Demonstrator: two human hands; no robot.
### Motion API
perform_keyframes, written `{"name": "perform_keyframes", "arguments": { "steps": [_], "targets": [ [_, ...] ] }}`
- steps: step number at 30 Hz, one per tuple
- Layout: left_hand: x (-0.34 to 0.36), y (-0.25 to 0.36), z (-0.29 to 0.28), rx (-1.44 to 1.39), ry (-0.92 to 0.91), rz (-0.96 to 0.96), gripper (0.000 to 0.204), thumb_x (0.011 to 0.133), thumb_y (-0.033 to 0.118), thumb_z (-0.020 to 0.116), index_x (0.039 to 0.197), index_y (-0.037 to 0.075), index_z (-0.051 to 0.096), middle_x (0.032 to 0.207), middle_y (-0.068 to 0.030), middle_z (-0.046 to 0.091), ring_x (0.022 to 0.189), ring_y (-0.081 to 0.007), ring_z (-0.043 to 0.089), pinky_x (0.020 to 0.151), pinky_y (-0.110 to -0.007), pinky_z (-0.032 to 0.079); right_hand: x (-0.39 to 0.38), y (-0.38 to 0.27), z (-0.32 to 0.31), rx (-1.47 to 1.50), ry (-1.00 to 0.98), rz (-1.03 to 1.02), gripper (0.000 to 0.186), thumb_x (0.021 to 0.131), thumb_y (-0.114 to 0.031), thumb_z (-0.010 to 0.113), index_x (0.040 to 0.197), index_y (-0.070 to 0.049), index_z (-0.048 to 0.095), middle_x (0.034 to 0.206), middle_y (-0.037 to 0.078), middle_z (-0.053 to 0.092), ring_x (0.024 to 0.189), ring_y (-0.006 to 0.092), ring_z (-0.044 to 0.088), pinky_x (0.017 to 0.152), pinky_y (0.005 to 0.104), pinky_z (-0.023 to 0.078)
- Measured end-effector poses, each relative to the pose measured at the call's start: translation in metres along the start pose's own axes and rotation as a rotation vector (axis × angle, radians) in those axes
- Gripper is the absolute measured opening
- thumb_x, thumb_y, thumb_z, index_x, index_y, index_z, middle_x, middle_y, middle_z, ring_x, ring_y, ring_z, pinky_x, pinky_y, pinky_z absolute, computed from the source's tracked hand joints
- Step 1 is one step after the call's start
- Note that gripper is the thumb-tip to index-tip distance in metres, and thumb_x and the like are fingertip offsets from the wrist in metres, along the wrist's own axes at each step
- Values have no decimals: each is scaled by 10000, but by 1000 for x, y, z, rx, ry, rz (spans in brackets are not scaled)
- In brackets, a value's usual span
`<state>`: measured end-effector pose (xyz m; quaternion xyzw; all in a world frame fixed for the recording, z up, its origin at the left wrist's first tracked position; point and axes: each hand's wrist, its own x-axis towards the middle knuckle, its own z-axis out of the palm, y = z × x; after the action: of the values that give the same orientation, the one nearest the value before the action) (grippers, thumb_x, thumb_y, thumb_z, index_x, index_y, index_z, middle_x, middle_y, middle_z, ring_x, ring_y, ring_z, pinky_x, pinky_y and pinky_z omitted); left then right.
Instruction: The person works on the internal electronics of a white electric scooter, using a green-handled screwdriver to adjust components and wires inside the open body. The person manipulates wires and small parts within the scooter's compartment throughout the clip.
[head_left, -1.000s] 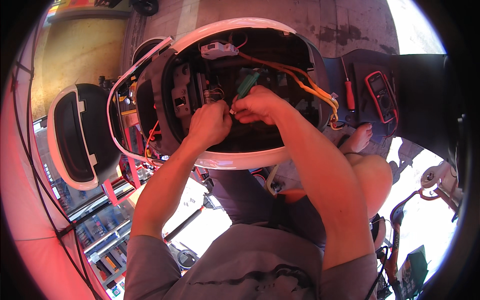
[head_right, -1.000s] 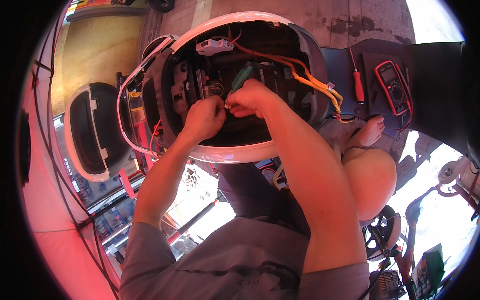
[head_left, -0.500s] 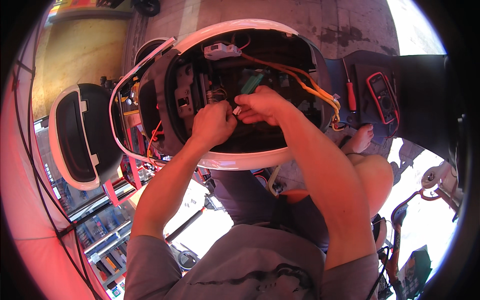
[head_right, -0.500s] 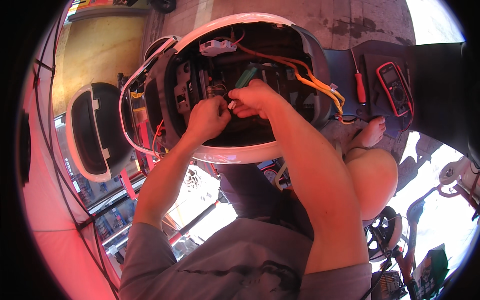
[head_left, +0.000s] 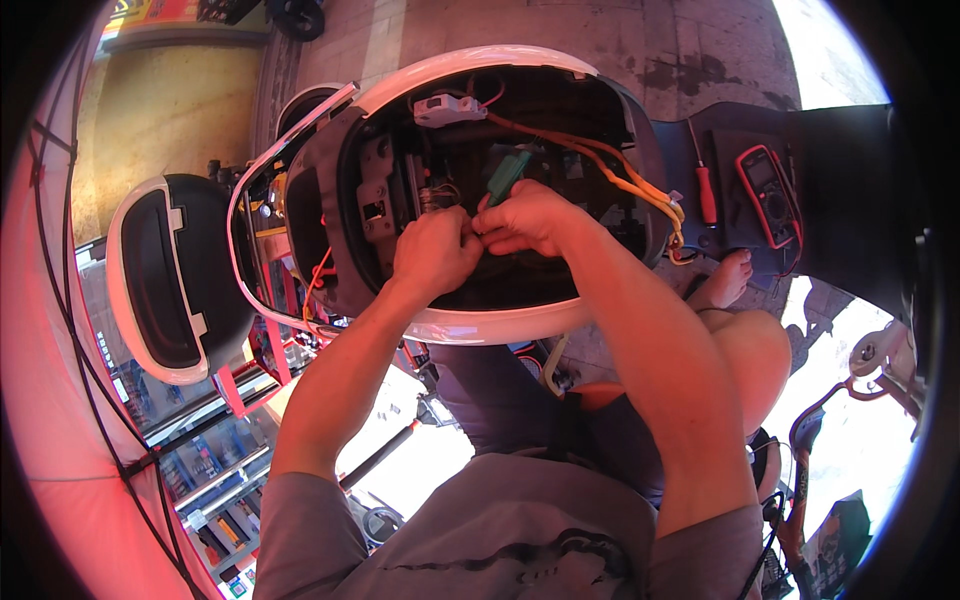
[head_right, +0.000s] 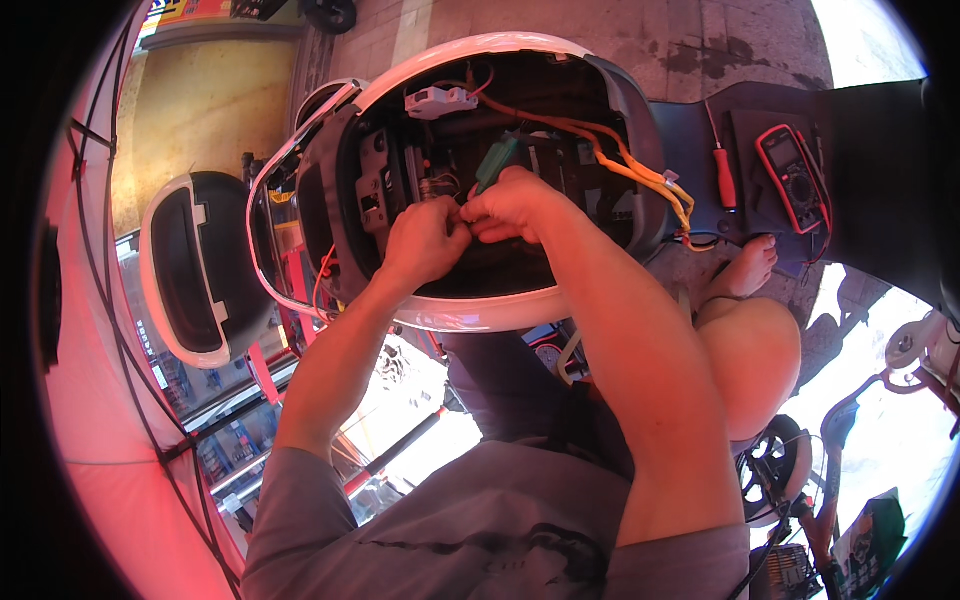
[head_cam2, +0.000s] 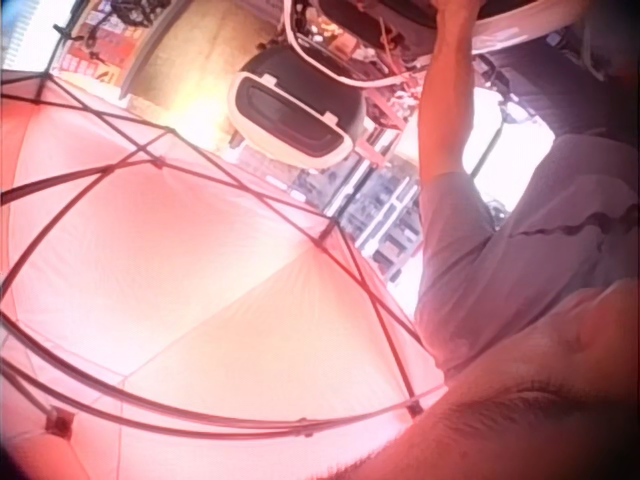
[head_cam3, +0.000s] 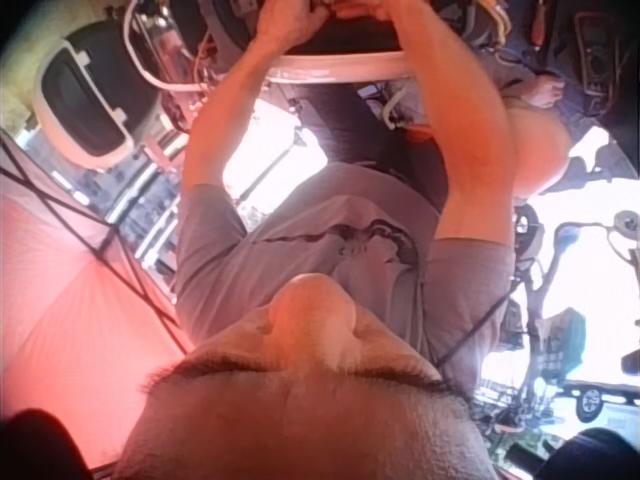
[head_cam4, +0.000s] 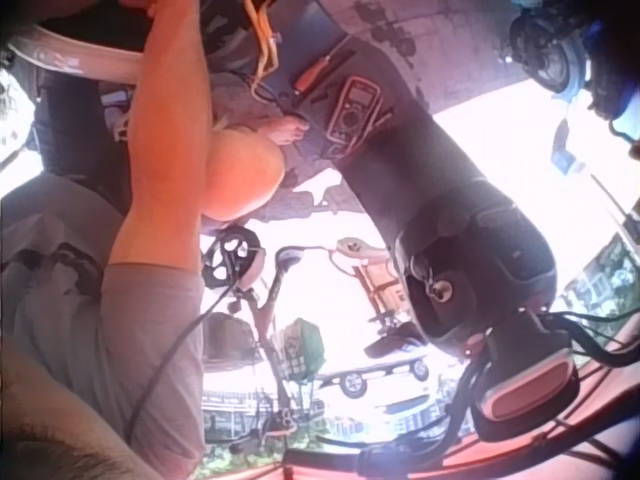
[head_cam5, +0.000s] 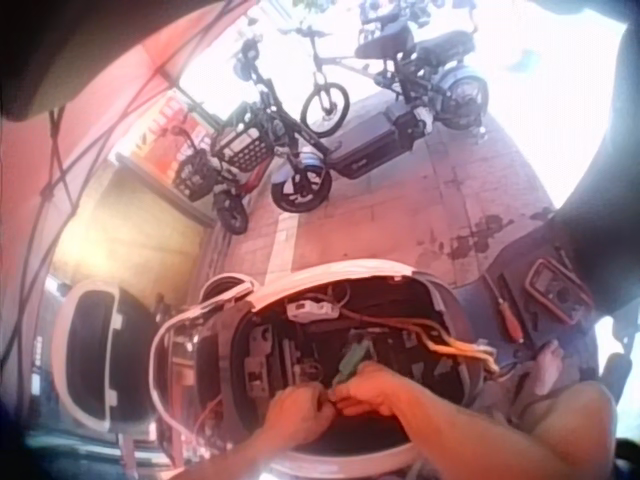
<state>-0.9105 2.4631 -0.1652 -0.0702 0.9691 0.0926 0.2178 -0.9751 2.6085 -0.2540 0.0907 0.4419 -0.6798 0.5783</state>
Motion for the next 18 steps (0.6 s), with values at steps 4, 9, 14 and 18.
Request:
{"name": "perform_keyframes", "arguments": {
  "steps": [4,9,14,18],
  "targets": [
    [0,-1,1,-5,-12,13,182,827,180,665,905,23,715,809,-214,715,826,-409,714,755,-487,558,0,1,1,4,15,-10,266,848,-70,793,1085,-64,673,1047,124,735,971,273,731,837,398,621],
    [5,0,1,7,-57,30,179,825,171,648,902,24,714,867,-245,716,863,-448,698,779,-539,554,1,1,2,-90,88,-42,191,840,-40,767,1016,-44,695,990,118,740,899,258,741,799,380,628],
    [8,0,1,2,-121,12,187,821,167,645,906,14,709,869,-254,713,874,-457,694,789,-536,555,2,1,3,-94,109,-40,169,835,-30,758,994,-25,702,973,125,743,872,255,744,775,373,632],
    [9,-2,4,-20,-92,38,178,830,161,643,907,13,707,863,-253,712,872,-456,694,789,-534,552,3,0,0,-93,93,-53,170,835,-25,757,995,-20,699,971,130,745,867,255,747,769,373,634]
  ]
}}
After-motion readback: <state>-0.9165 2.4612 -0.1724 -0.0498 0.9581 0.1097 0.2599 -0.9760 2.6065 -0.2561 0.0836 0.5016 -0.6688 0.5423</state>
